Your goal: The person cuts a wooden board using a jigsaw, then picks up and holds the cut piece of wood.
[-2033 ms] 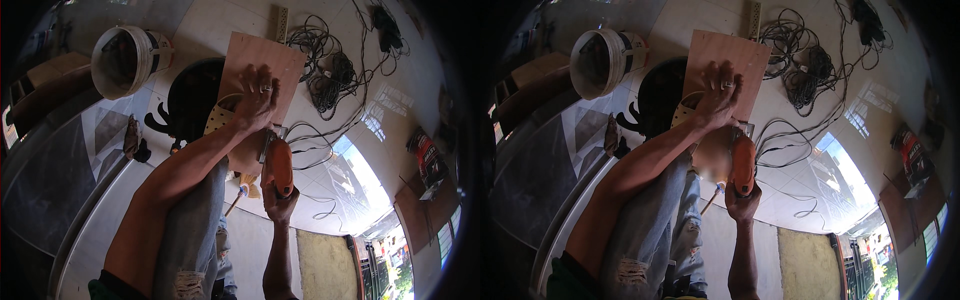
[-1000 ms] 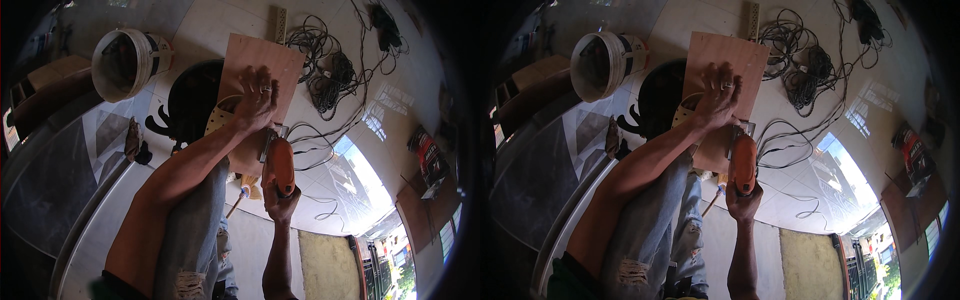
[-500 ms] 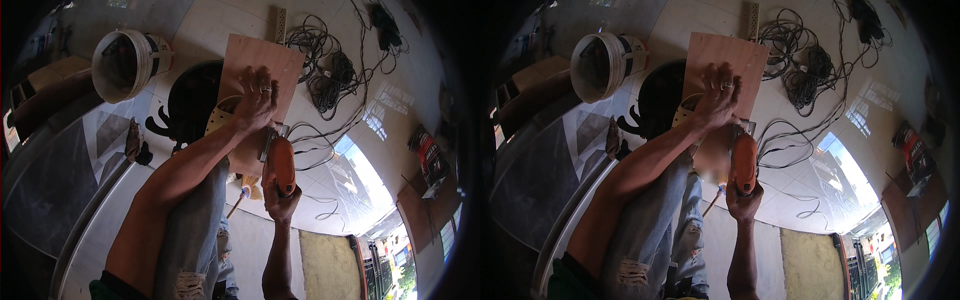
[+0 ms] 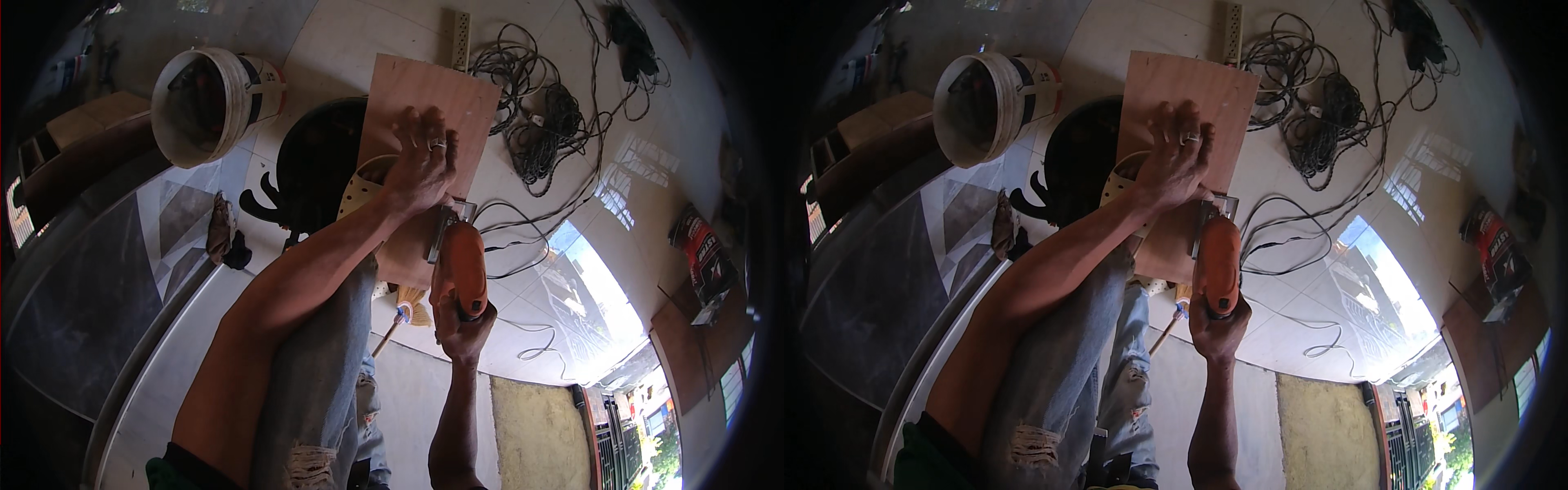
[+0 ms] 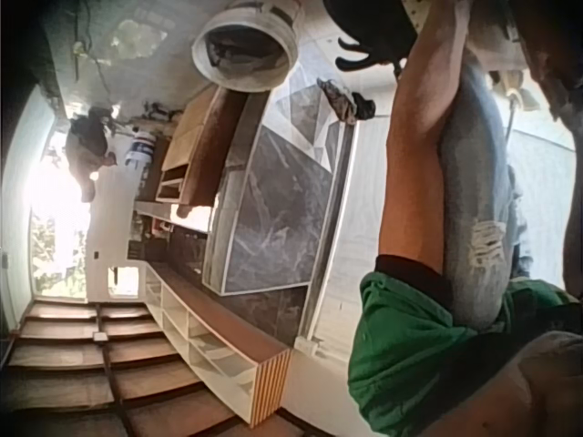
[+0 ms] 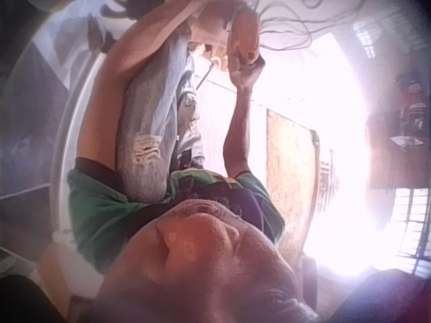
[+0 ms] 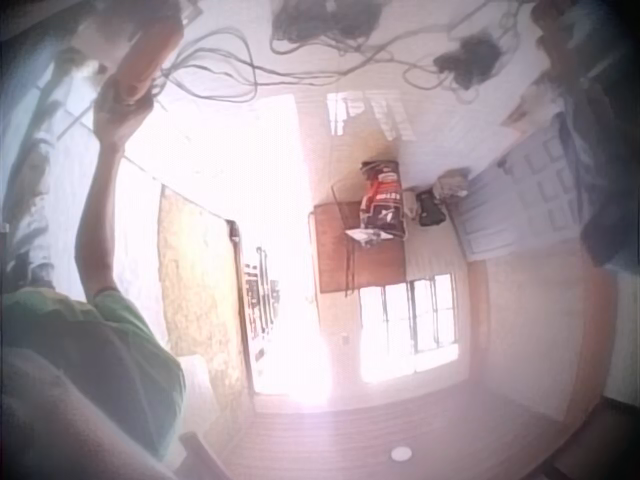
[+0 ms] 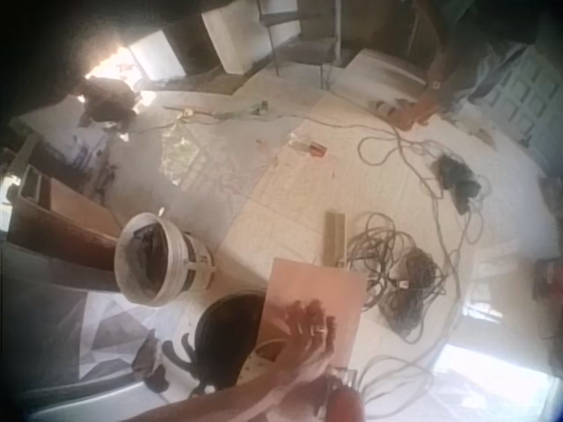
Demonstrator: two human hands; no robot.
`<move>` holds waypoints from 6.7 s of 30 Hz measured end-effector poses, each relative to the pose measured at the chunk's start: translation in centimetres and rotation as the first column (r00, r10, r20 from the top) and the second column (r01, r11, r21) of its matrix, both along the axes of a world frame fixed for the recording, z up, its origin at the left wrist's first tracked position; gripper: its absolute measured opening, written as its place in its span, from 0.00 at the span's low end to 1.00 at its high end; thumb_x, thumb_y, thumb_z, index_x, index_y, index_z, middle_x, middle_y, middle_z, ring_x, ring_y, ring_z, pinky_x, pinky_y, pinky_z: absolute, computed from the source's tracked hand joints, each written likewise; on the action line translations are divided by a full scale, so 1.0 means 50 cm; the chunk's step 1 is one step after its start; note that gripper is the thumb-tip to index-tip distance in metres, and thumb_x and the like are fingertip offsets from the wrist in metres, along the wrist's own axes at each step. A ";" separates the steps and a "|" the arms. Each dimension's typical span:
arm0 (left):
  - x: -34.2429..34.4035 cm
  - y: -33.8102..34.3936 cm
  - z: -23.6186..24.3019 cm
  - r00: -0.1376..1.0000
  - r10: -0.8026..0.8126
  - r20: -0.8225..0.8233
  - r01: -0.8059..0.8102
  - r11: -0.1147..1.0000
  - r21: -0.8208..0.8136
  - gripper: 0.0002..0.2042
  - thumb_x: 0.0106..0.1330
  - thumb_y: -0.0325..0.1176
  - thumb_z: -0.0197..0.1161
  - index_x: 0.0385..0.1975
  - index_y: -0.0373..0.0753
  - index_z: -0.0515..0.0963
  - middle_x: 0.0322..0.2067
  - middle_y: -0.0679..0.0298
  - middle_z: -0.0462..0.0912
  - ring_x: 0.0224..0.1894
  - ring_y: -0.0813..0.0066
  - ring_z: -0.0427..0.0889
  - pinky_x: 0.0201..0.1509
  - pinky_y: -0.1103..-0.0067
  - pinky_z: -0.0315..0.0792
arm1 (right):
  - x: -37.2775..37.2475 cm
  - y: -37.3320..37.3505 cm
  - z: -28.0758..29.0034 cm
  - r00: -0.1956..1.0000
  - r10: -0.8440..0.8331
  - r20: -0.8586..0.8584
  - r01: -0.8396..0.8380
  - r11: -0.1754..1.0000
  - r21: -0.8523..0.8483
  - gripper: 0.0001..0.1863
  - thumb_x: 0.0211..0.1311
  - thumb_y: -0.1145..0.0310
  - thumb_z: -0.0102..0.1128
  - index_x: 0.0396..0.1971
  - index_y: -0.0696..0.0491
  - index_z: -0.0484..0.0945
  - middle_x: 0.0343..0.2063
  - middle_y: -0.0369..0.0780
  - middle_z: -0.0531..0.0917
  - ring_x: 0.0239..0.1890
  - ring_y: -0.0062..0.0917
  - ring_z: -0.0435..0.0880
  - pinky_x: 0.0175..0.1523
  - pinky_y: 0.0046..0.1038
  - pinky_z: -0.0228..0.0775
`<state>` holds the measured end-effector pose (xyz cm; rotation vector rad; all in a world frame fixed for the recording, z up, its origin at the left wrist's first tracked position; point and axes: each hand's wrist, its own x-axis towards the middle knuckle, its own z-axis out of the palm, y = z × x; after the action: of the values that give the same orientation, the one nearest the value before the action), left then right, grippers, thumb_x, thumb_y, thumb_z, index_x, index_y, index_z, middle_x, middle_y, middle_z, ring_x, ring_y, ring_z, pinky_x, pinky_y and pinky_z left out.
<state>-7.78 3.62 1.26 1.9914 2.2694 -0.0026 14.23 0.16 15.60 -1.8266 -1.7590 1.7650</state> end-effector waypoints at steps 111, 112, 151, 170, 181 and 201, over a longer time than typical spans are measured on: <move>-0.002 0.002 -0.006 0.995 0.028 -0.091 -0.025 0.999 0.034 0.48 0.46 0.71 0.69 0.58 0.33 0.77 0.62 0.31 0.62 0.60 0.18 0.68 0.50 0.37 0.74 | -0.031 0.037 0.010 1.000 0.017 0.022 -0.018 0.999 0.037 0.13 0.54 0.68 0.65 0.34 0.63 0.79 0.23 0.47 0.83 0.25 0.30 0.82 0.36 0.32 0.76; -0.002 0.003 -0.007 0.996 0.026 -0.090 -0.025 0.999 0.021 0.48 0.46 0.71 0.69 0.58 0.34 0.78 0.62 0.31 0.62 0.60 0.18 0.68 0.50 0.37 0.74 | -0.031 0.038 0.009 1.000 0.012 0.023 -0.013 0.999 0.033 0.13 0.54 0.68 0.65 0.34 0.62 0.79 0.23 0.47 0.83 0.24 0.29 0.81 0.36 0.32 0.76; -0.110 0.091 0.044 0.982 0.026 0.189 0.004 0.988 -0.154 0.75 0.24 0.77 0.75 0.78 0.41 0.53 0.77 0.39 0.43 0.79 0.33 0.41 0.67 0.23 0.40 | -0.049 0.041 -0.003 0.995 -0.065 0.073 0.063 0.997 0.033 0.11 0.56 0.70 0.68 0.34 0.62 0.81 0.25 0.48 0.85 0.28 0.40 0.87 0.37 0.37 0.78; -0.115 0.105 0.019 0.960 0.019 0.281 0.064 0.957 -0.283 0.80 0.25 0.84 0.68 0.80 0.38 0.43 0.77 0.33 0.31 0.78 0.25 0.28 0.62 0.18 0.32 | -0.068 0.057 0.036 0.982 -0.031 0.185 0.048 0.995 -0.091 0.15 0.55 0.68 0.69 0.37 0.61 0.79 0.27 0.50 0.85 0.29 0.42 0.87 0.37 0.37 0.78; -0.105 0.091 0.017 0.952 0.026 0.304 0.053 0.967 -0.248 0.80 0.25 0.82 0.71 0.80 0.38 0.42 0.77 0.35 0.31 0.79 0.29 0.29 0.65 0.21 0.32 | -0.055 0.055 0.030 0.985 0.011 0.175 -0.002 0.999 -0.054 0.18 0.51 0.68 0.71 0.39 0.62 0.78 0.27 0.51 0.85 0.31 0.49 0.88 0.38 0.38 0.80; -0.105 0.071 -0.029 0.927 -0.013 0.374 0.027 0.999 -0.032 0.77 0.29 0.85 0.66 0.79 0.39 0.47 0.77 0.35 0.37 0.79 0.27 0.31 0.64 0.21 0.28 | -0.040 0.072 0.025 0.979 0.166 0.119 -0.167 0.986 -0.006 0.17 0.52 0.69 0.71 0.39 0.61 0.78 0.27 0.51 0.84 0.29 0.51 0.87 0.34 0.39 0.81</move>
<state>-13.03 7.18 -0.19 1.8103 1.9910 0.3059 12.24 3.75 16.87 -1.8698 -2.0125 1.7388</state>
